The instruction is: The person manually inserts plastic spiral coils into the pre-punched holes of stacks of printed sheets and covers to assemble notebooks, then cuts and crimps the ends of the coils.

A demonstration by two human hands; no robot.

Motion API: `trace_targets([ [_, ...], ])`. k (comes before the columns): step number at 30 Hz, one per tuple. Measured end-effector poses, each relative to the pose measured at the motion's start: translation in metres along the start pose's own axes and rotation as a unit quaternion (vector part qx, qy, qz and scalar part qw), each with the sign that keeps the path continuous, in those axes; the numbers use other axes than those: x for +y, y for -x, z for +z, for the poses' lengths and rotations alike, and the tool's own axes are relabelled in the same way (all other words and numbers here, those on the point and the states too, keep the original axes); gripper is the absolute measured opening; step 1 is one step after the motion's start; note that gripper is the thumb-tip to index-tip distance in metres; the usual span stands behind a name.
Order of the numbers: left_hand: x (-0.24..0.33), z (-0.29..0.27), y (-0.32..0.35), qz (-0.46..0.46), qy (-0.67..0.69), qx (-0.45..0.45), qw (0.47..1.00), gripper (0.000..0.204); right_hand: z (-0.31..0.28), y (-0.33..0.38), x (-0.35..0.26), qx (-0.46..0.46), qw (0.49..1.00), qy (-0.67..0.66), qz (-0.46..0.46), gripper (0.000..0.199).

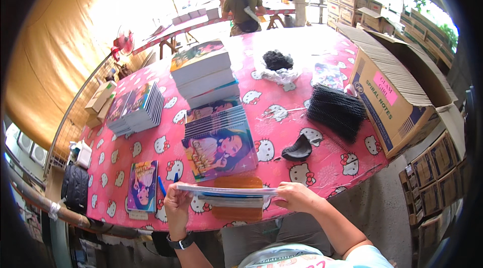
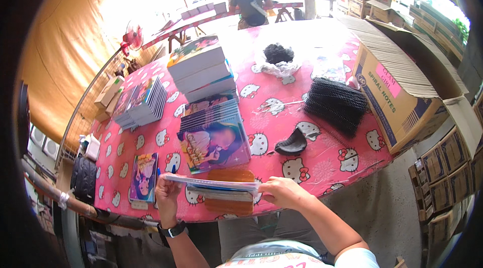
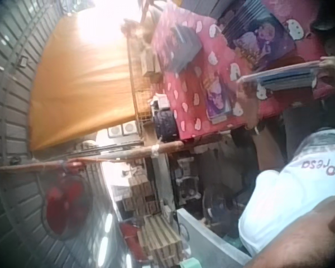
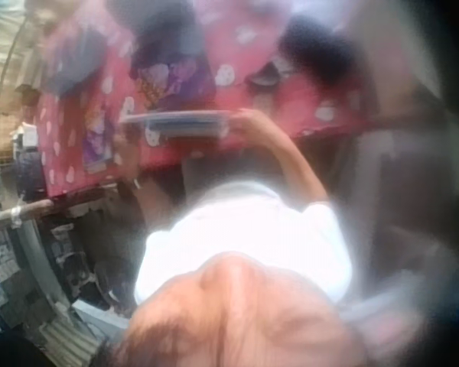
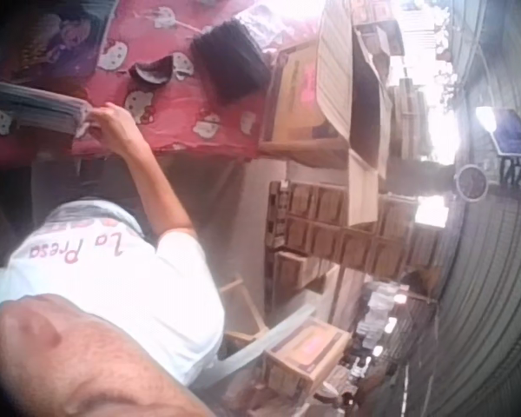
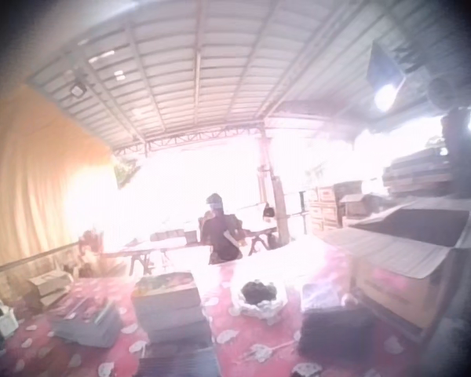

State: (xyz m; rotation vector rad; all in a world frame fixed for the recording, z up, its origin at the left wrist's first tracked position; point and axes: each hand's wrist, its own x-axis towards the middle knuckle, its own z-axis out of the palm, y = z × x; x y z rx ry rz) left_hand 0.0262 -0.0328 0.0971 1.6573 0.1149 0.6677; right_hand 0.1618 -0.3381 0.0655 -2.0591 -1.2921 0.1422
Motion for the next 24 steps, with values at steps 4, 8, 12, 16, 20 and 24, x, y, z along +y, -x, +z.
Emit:
trace_targets([
  [4,-0.023,-0.006,0.014,-0.034,0.122,0.092,0.988,0.031,-0.045,-0.011,0.072,0.244,0.969,0.002,0.039,0.009],
  [8,-0.013,0.036,-0.006,-0.043,0.138,0.147,0.979,0.032,-0.085,-0.001,0.173,0.309,0.886,0.246,0.243,0.018],
  [12,-0.02,0.033,-0.007,-0.074,0.079,0.156,0.982,0.036,-0.075,-0.01,0.174,0.185,0.919,0.206,0.282,0.023],
  [16,-0.01,0.044,-0.004,0.012,-0.094,0.234,0.967,0.058,-0.084,-0.011,0.148,0.249,0.908,0.086,0.326,0.034],
  [20,0.042,0.096,0.012,0.193,-0.406,0.137,0.883,0.074,-0.101,-0.016,0.021,0.25,0.937,0.063,0.237,0.041],
  [24,0.039,0.133,0.022,0.147,-0.468,-0.06,0.87,0.058,-0.077,-0.016,-0.034,0.129,0.98,-0.134,0.076,0.037],
])
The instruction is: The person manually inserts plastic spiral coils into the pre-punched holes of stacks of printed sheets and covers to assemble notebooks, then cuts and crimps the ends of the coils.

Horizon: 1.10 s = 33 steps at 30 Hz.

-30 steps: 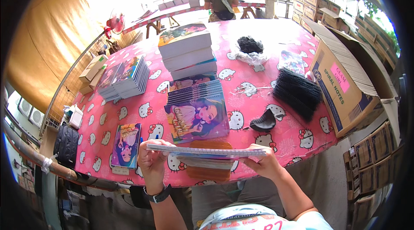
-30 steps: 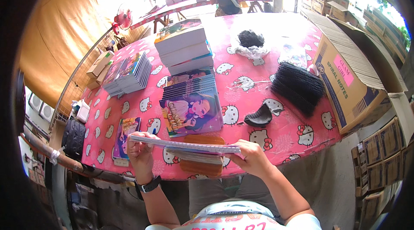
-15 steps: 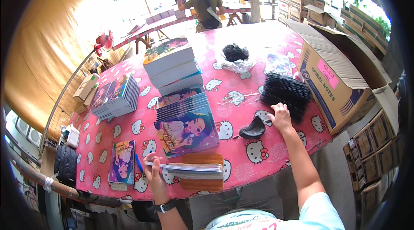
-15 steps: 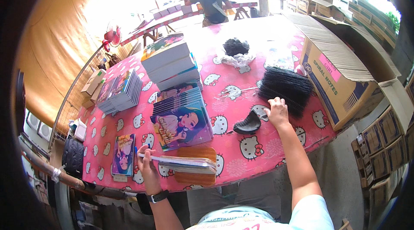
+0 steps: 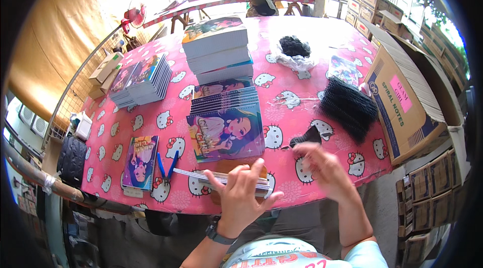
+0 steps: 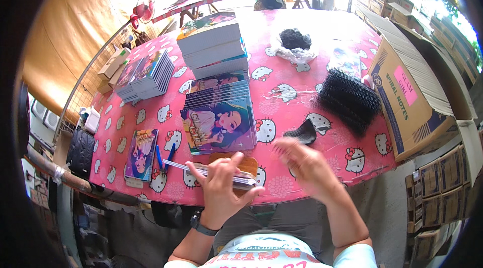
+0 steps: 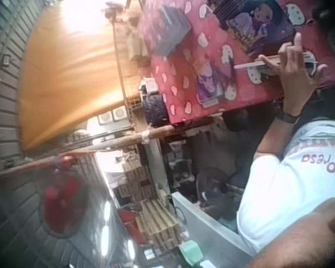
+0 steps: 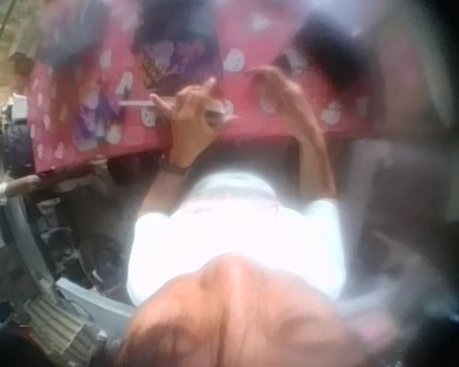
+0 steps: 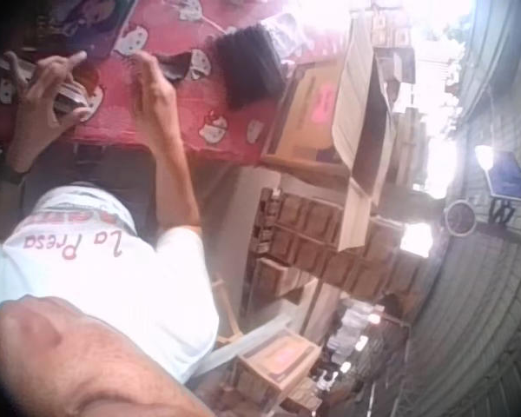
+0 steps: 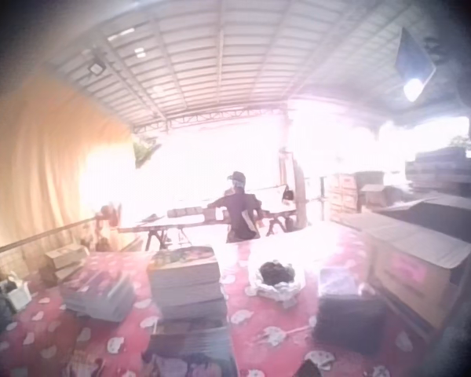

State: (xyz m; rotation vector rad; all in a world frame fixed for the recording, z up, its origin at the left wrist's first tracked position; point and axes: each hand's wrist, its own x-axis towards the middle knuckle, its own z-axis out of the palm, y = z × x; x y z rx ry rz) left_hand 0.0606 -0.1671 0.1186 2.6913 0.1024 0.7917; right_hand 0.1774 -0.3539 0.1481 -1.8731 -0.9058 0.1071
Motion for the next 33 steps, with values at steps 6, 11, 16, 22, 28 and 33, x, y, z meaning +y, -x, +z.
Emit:
trace_targets([
  [6,-0.002,0.014,-0.004,0.034,-0.012,0.028,0.999,0.033,0.03,0.005,-0.009,-0.037,0.998,-0.015,-0.039,0.029],
  [11,-0.01,-0.003,-0.012,0.039,0.132,-0.019,0.99,0.019,0.035,0.0,-0.008,-0.022,0.999,-0.042,-0.016,0.026],
  [16,-0.023,-0.006,-0.009,0.061,0.223,0.0,0.973,0.02,0.038,-0.004,-0.002,-0.02,0.994,0.033,-0.099,0.024],
  [22,-0.022,-0.005,-0.01,0.064,0.177,0.033,0.982,0.021,0.038,-0.006,-0.002,-0.064,0.993,-0.019,-0.1,0.024],
  [28,-0.024,-0.004,-0.008,0.058,0.197,0.035,0.978,0.02,0.038,-0.011,-0.002,-0.035,0.982,0.017,-0.182,0.028],
  [33,-0.023,-0.005,-0.004,0.058,0.199,0.05,0.977,0.018,0.038,-0.012,-0.003,-0.047,0.977,0.001,-0.208,0.028],
])
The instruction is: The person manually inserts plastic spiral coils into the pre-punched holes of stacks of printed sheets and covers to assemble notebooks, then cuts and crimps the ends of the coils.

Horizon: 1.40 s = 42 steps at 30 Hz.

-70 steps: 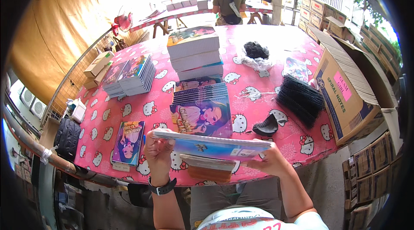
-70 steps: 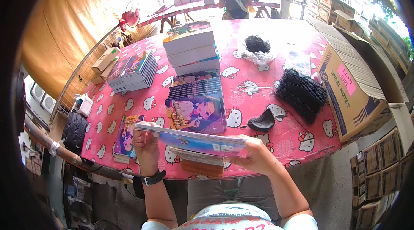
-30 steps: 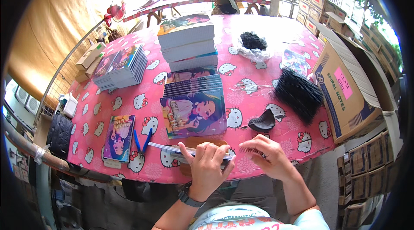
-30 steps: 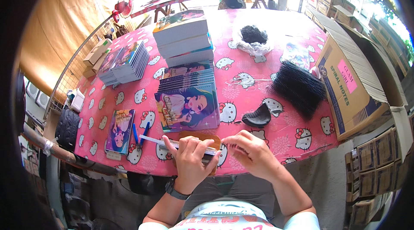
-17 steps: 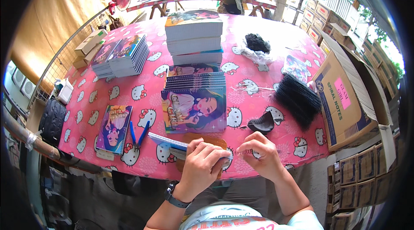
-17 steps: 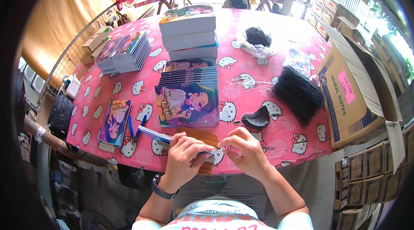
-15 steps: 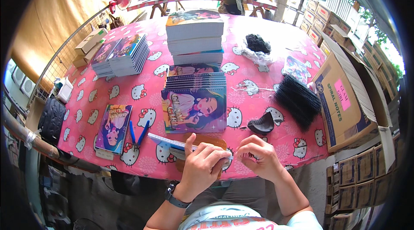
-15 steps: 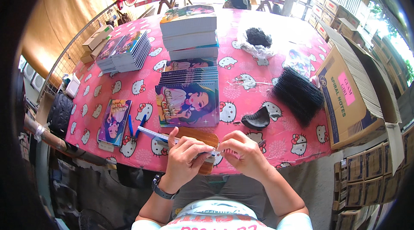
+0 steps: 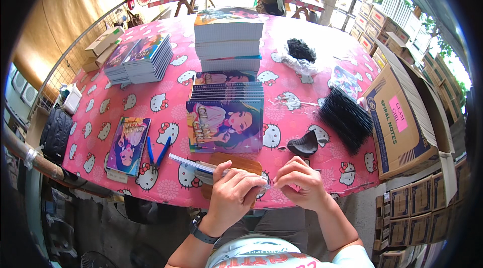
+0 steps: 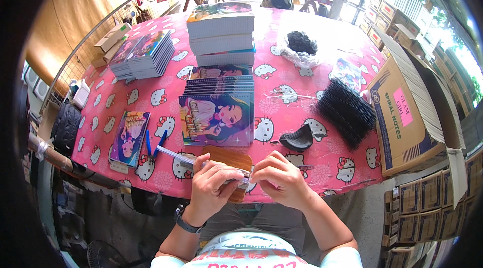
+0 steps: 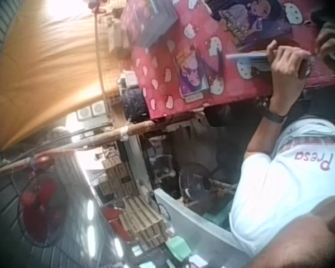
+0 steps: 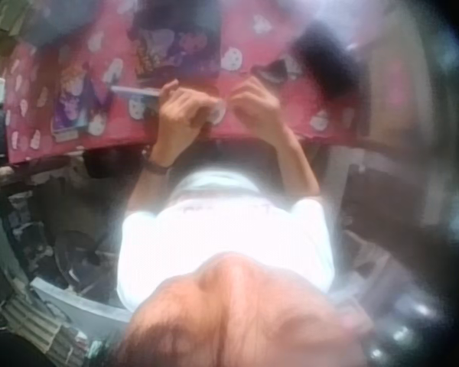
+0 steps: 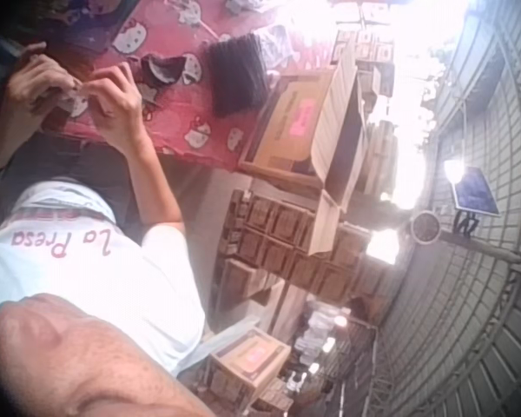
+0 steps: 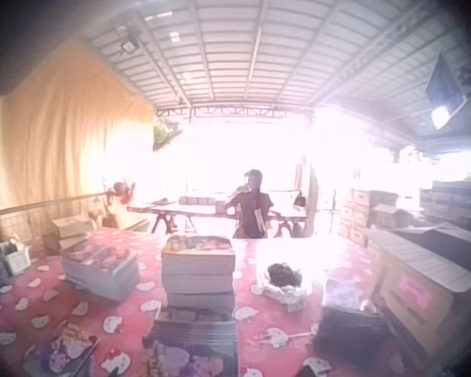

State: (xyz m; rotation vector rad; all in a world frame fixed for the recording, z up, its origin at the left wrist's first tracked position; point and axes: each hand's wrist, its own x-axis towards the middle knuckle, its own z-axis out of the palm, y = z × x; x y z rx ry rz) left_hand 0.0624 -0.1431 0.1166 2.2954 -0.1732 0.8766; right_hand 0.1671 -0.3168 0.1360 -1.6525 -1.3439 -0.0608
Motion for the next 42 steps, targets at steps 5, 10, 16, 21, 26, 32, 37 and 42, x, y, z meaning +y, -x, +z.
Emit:
trace_targets([
  [5,0.002,0.003,-0.003,-0.01,-0.004,0.006,1.0,0.018,-0.004,0.005,0.001,-0.015,1.0,-0.021,0.009,0.027],
  [10,0.001,0.003,-0.003,-0.022,-0.008,0.01,1.0,0.021,-0.007,0.004,-0.006,-0.005,0.999,0.005,0.038,0.03],
  [16,0.002,0.001,-0.004,-0.02,0.002,-0.011,1.0,0.02,-0.003,0.006,-0.003,0.022,0.996,-0.037,0.084,0.032],
  [21,-0.005,-0.004,0.006,0.025,0.013,-0.023,0.999,0.018,-0.001,0.004,-0.002,-0.026,0.996,-0.054,0.069,0.028],
  [26,-0.009,-0.002,0.019,0.036,0.037,-0.013,0.999,0.02,-0.002,0.003,-0.007,-0.048,0.999,0.006,0.024,0.027],
  [32,-0.009,0.0,0.02,0.034,0.039,0.005,0.999,0.022,-0.002,0.008,-0.008,-0.064,0.996,-0.037,0.045,0.025],
  [37,-0.007,-0.001,0.016,0.037,0.035,0.007,0.999,0.022,-0.003,0.011,-0.009,-0.115,0.992,-0.008,0.045,0.035],
  [42,0.006,-0.002,0.002,0.004,0.004,-0.018,1.0,0.02,-0.006,0.007,-0.02,-0.115,0.987,0.041,0.108,0.048],
])
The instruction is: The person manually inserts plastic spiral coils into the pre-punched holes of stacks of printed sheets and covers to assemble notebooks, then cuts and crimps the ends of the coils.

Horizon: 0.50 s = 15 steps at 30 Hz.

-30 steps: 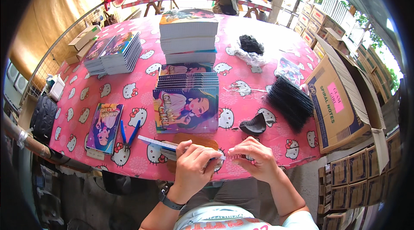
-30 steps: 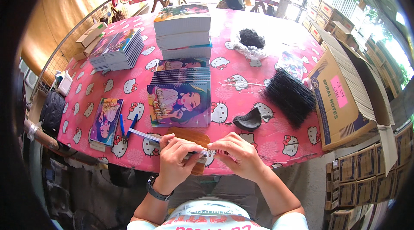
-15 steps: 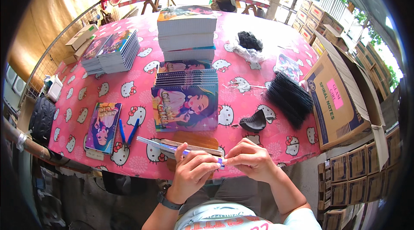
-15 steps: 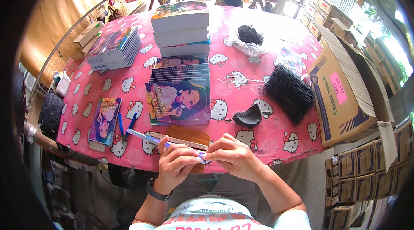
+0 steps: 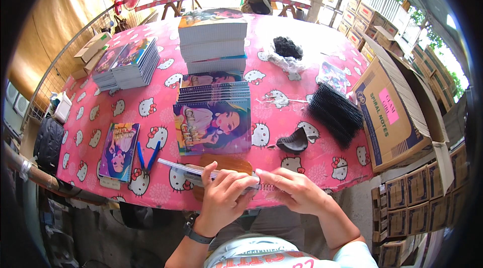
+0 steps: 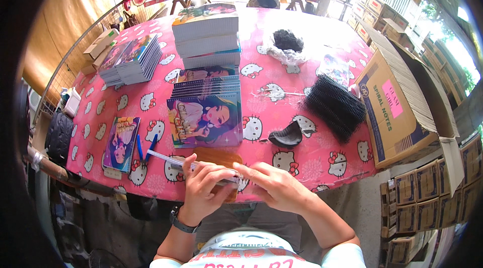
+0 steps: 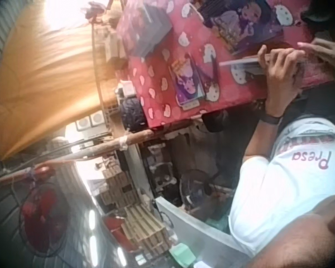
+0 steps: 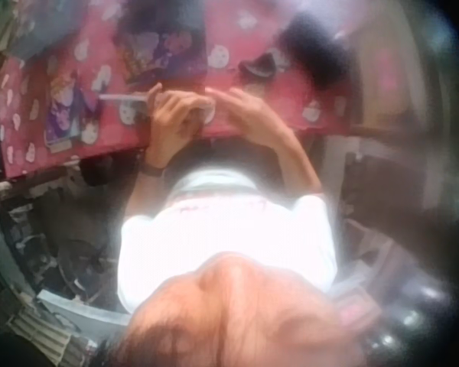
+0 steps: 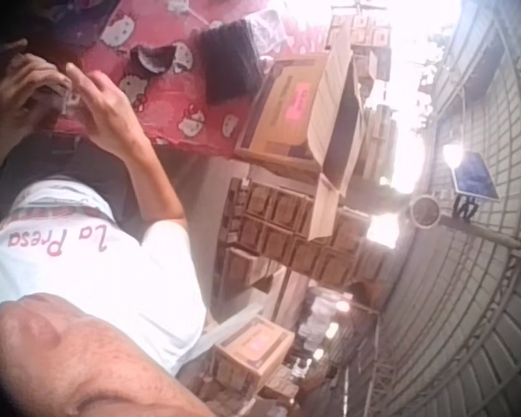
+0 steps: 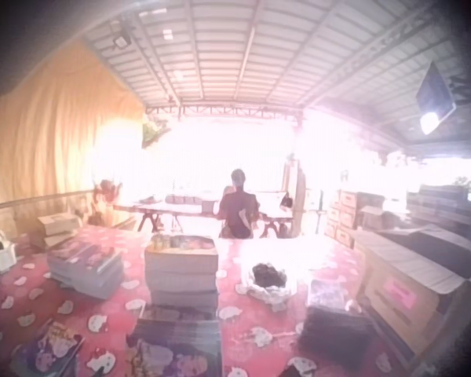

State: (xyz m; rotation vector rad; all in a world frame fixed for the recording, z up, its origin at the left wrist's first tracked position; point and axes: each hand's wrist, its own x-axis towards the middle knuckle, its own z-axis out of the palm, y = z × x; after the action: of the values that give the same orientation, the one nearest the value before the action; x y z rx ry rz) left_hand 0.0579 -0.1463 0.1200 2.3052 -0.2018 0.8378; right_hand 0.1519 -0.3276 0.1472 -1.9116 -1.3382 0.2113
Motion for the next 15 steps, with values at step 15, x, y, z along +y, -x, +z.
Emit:
trace_targets([
  [15,-0.003,0.007,-0.008,0.009,-0.08,-0.054,0.995,0.011,-0.045,-0.044,-0.12,0.022,0.756,-0.432,-0.492,0.047],
])
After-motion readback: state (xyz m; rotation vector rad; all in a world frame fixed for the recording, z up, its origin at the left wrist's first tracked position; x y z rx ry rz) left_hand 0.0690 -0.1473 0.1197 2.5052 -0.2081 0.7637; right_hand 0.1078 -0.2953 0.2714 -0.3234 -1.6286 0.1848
